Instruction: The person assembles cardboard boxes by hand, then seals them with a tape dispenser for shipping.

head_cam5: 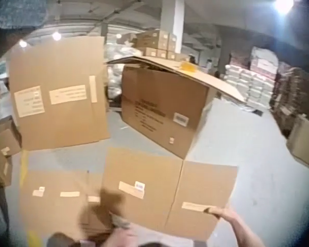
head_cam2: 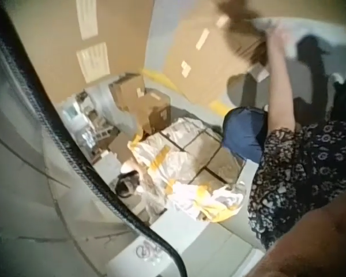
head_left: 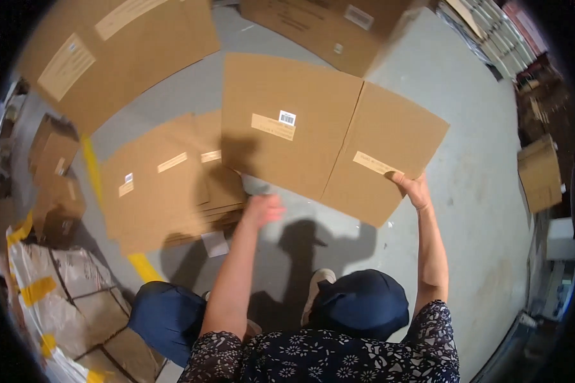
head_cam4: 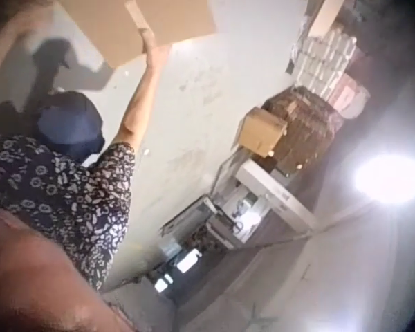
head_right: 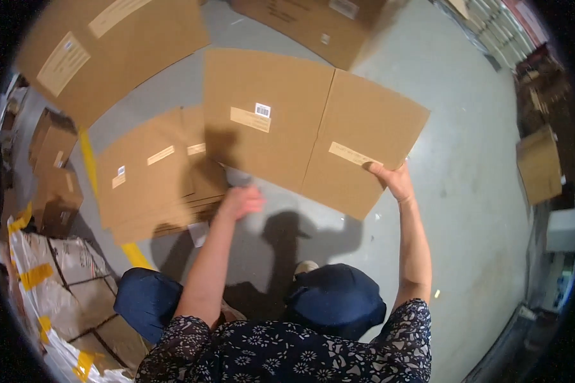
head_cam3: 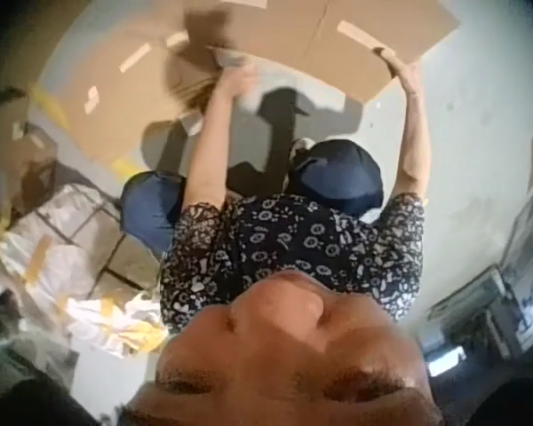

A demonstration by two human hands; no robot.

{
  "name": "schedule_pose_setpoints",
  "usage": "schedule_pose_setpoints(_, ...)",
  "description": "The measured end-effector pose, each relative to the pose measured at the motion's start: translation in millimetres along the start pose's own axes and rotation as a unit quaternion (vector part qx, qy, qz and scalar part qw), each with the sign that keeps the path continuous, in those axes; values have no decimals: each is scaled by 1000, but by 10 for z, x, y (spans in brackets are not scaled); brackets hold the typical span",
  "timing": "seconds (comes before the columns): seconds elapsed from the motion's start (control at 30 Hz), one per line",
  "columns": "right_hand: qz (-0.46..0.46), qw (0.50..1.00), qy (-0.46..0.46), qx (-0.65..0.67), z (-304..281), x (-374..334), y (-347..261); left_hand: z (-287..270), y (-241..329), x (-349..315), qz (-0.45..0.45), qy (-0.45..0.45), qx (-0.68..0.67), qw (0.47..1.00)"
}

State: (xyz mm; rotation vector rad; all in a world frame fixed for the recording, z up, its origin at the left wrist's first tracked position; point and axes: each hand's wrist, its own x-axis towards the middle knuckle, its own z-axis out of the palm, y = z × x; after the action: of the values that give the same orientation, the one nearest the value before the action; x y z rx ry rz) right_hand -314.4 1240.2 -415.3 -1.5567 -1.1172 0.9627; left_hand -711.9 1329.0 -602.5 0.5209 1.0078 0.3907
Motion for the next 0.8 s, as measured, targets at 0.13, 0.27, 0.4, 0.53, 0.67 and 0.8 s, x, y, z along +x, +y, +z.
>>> schedule_pose_setpoints(0.13, 71, 993, 25, -93, -362, -492, 257, 640, 931, -125, 397, 382, 271, 789)
schedule_pose_setpoints(0.27, -140, 911, 31, -386, -623, -686, 666, 1597, 2000, -501, 664, 309, 453, 508)
schedule_pose_setpoints(0.4, -95, 879, 101, -456, -606, -747, 920, 1709, 2365, -637, 626, 130, 635, 434)
schedule_pose_setpoints(0.53, 28, 800, 360, -479, -476, -813, 770, 1706, 2267, -605, 564, 18, 696, 444)
schedule_pose_setpoints(0.67, 129, 890, 404, 166, -430, -955, 634, 1900, 2015, -637, 556, 70, 677, 478)
schedule_pose_setpoints(0.8, 95, 881, 410, 216, -257, -679, 125, 2014, 1871, -697, 523, 95, 674, 513)
